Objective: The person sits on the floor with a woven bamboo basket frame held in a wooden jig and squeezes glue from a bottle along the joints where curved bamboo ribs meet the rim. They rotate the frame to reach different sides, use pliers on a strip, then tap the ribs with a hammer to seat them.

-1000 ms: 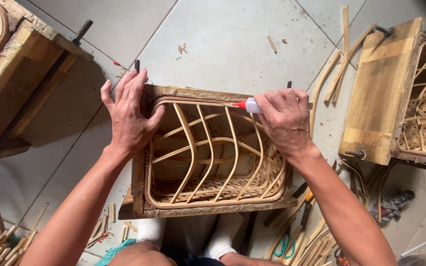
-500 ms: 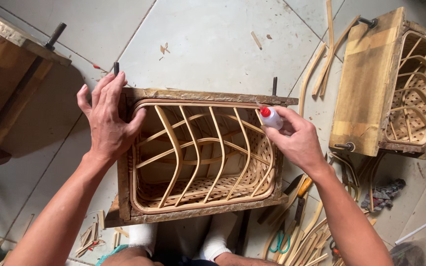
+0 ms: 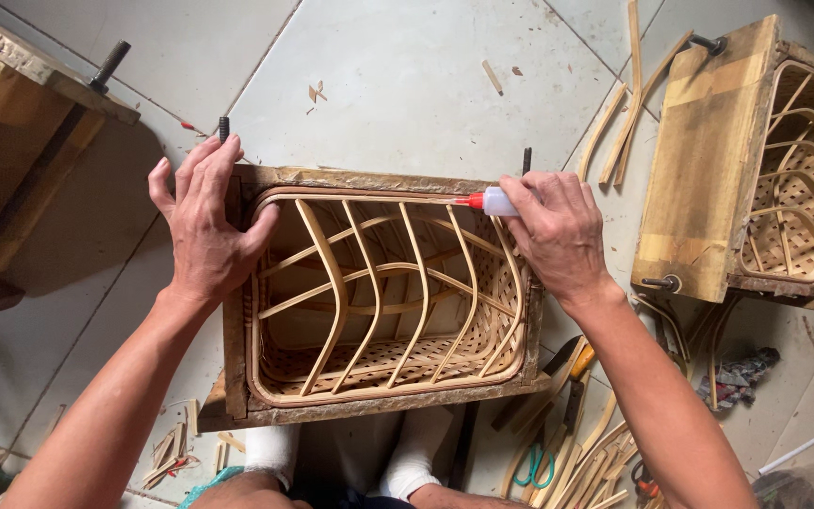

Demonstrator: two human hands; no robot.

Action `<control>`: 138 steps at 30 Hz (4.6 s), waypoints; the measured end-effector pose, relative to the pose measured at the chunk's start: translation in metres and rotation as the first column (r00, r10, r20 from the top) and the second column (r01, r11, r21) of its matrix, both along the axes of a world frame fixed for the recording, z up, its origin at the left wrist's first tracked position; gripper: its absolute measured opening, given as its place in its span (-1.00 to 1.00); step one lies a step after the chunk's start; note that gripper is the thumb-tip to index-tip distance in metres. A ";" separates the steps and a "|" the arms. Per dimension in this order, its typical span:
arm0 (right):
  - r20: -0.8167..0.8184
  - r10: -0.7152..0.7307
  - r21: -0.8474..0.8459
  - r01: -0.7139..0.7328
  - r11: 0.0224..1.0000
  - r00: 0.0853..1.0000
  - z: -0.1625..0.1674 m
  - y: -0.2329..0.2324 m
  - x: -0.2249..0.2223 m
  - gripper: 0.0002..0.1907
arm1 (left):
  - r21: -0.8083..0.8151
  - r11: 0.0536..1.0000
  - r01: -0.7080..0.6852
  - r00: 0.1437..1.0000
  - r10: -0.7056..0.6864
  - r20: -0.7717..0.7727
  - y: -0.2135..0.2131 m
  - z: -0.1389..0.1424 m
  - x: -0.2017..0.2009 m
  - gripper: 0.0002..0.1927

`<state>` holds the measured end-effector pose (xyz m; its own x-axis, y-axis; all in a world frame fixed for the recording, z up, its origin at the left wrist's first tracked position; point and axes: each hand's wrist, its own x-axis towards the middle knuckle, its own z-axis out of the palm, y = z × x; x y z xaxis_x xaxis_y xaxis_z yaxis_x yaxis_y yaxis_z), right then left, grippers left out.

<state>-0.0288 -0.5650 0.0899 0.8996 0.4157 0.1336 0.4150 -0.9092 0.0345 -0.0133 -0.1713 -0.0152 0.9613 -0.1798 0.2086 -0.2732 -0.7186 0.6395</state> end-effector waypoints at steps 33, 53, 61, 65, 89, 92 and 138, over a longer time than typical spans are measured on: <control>0.089 0.003 -0.120 0.008 0.993 0.996 0.008 -0.072 -0.004 -0.67 | 0.042 0.999 0.006 1.000 -0.007 0.011 -0.012 -0.007 0.005 -0.15; 0.101 0.039 -0.236 -0.014 0.972 0.994 0.011 -0.114 -0.006 -0.73 | 0.042 0.999 0.024 1.000 -0.025 0.009 -0.033 -0.015 0.004 -0.21; 0.104 -0.173 -0.181 0.190 0.965 0.979 -0.004 -0.162 -0.049 -0.69 | 0.045 0.999 0.021 1.000 -0.020 -0.015 -0.050 -0.014 0.001 -0.19; -0.353 -0.605 0.240 0.694 0.679 0.714 -0.014 -0.147 -0.116 -0.63 | 0.056 0.998 0.025 1.000 -0.024 -0.007 -0.056 -0.011 -0.002 -0.18; -0.860 -0.239 0.463 0.886 0.005 0.451 -0.048 -0.118 -0.180 -0.61 | 0.110 0.991 0.071 0.997 -0.074 0.024 -0.073 0.006 -0.022 -0.32; -0.819 -0.201 0.550 0.835 -0.015 0.537 -0.046 -0.118 -0.183 -0.61 | 0.080 0.994 0.075 0.997 -0.077 0.020 -0.074 0.011 -0.021 -0.31; -0.848 -0.273 0.463 0.886 0.034 0.454 -0.031 -0.078 -0.252 -0.65 | 0.132 0.988 0.086 0.995 -0.091 0.033 -0.050 0.011 -0.029 -0.33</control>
<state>-0.2812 -0.6428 0.0587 0.7634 -0.3605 -0.5360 -0.6203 -0.1774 -0.7640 -0.0419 -0.2218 -0.0047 0.9322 -0.2916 0.2145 -0.3619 -0.7669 0.5300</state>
